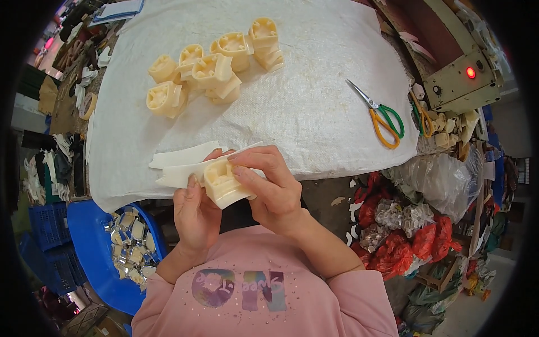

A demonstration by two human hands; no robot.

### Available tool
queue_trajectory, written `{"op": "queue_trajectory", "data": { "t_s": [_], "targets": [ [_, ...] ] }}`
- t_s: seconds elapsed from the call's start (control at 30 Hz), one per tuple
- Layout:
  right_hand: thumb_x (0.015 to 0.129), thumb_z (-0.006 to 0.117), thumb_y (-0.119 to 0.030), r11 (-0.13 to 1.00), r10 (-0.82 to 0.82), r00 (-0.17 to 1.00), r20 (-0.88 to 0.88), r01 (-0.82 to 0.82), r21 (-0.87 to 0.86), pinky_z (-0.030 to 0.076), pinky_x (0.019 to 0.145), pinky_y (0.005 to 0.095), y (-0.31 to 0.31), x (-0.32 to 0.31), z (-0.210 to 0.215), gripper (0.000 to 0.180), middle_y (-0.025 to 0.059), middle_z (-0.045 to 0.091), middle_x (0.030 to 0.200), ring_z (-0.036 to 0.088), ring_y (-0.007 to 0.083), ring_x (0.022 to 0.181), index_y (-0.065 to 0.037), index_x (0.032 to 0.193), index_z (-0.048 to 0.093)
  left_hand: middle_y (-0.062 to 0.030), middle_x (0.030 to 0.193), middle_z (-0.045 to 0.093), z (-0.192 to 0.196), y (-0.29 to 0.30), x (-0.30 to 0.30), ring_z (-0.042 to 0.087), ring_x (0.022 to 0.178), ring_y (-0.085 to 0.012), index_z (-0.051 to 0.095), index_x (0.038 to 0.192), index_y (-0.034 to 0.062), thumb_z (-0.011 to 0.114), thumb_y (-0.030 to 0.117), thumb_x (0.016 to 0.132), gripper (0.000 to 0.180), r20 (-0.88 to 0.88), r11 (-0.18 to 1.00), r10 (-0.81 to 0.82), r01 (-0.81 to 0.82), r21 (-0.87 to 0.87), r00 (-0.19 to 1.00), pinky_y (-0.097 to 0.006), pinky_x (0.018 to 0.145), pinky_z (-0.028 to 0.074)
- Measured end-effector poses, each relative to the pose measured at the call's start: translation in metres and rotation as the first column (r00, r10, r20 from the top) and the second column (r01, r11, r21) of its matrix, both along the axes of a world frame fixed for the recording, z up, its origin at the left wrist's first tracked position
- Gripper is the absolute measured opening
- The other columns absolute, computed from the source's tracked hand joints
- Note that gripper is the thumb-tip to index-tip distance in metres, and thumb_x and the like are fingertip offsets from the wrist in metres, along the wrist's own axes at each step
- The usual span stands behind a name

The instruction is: Trimming excess material from plastic shoe components using scissors and matching parts.

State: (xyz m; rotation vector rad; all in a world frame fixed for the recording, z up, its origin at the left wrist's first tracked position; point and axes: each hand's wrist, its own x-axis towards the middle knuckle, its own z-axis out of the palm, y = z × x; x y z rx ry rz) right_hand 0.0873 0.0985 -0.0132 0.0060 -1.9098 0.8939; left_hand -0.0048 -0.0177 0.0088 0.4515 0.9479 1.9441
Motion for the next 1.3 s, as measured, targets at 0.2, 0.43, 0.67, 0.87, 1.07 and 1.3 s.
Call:
{"op": "queue_trajectory", "data": {
  "t_s": [0.2, 0.43, 0.67, 0.87, 1.07, 1.3],
  "targets": [
    [0.063, 0.06, 0.008, 0.977, -0.163, 0.985, 0.061, 0.152, 0.15, 0.044, 0.072, 0.0391, -0.001, -0.004, -0.005, 0.046, 0.0126, 0.06, 0.101, 0.054, 0.0291, 0.084, -0.004, 0.107, 0.055, -0.0223, 0.131, 0.046, 0.001, 0.0, 0.005, 0.048, 0.121, -0.0239, 0.034, 0.133, -0.0121, 0.027, 0.021, 0.102, 0.046, -0.16, 0.994, 0.061, -0.074, -0.08, 0.985, -0.034, 0.102, 0.038],
    [0.059, 0.066, -0.004, 0.94, -0.282, 0.955, 0.096, 0.255, 0.228, 0.028, 0.076, 0.041, 0.007, -0.002, -0.005, 0.042, 0.0037, 0.06, 0.095, 0.05, 0.0246, 0.08, -0.01, 0.1, 0.06, -0.02, 0.128, 0.05, -0.011, -0.001, -0.008, 0.052, 0.113, -0.0217, 0.041, 0.128, -0.0122, 0.032, 0.02, 0.101, 0.043, -0.377, 0.991, 0.049, -0.093, -0.101, 0.925, -0.032, 0.096, 0.043],
    [0.06, 0.065, -0.006, 0.892, -0.323, 0.88, 0.347, 0.16, 0.423, 0.025, 0.075, 0.0451, 0.003, 0.01, 0.022, 0.039, 0.0027, 0.054, 0.089, 0.048, 0.0233, 0.081, -0.017, 0.098, 0.061, -0.0145, 0.097, 0.065, -0.011, -0.011, -0.018, 0.063, 0.088, -0.0162, 0.059, 0.11, -0.0099, 0.046, 0.014, 0.098, 0.03, -0.591, 0.922, 0.127, -0.314, -0.226, 0.797, -0.029, 0.08, 0.052],
    [0.063, 0.063, -0.006, 0.906, -0.311, 0.75, 0.584, 0.049, 0.42, 0.023, 0.07, 0.0424, 0.0, 0.012, 0.029, 0.031, 0.0043, 0.042, 0.079, 0.045, 0.0234, 0.079, -0.017, 0.091, 0.059, -0.0131, 0.091, 0.068, -0.008, -0.008, -0.007, 0.064, 0.083, -0.0142, 0.06, 0.108, -0.0093, 0.047, 0.011, 0.097, 0.027, -0.573, 0.918, 0.076, -0.281, -0.279, 0.816, -0.026, 0.078, 0.052],
    [0.066, 0.062, -0.007, 0.91, -0.315, 0.685, 0.657, 0.021, 0.414, 0.024, 0.071, 0.0425, -0.003, 0.014, 0.034, 0.025, 0.0051, 0.042, 0.078, 0.045, 0.0233, 0.078, -0.014, 0.089, 0.058, -0.0146, 0.092, 0.067, -0.011, -0.008, -0.004, 0.063, 0.084, -0.014, 0.06, 0.11, -0.0089, 0.047, 0.011, 0.097, 0.028, -0.614, 0.913, -0.015, -0.24, -0.33, 0.789, -0.027, 0.079, 0.052],
    [0.067, 0.061, -0.008, 0.909, -0.286, 0.691, 0.663, -0.023, 0.416, 0.027, 0.072, 0.0417, 0.003, 0.018, 0.029, 0.021, 0.0061, 0.042, 0.076, 0.045, 0.0242, 0.076, -0.012, 0.087, 0.055, -0.0145, 0.092, 0.067, -0.011, -0.007, 0.0, 0.062, 0.086, -0.0135, 0.059, 0.113, -0.0086, 0.046, 0.013, 0.097, 0.03, -0.57, 0.909, -0.072, -0.181, -0.376, 0.819, -0.028, 0.08, 0.052]
  ]
}}
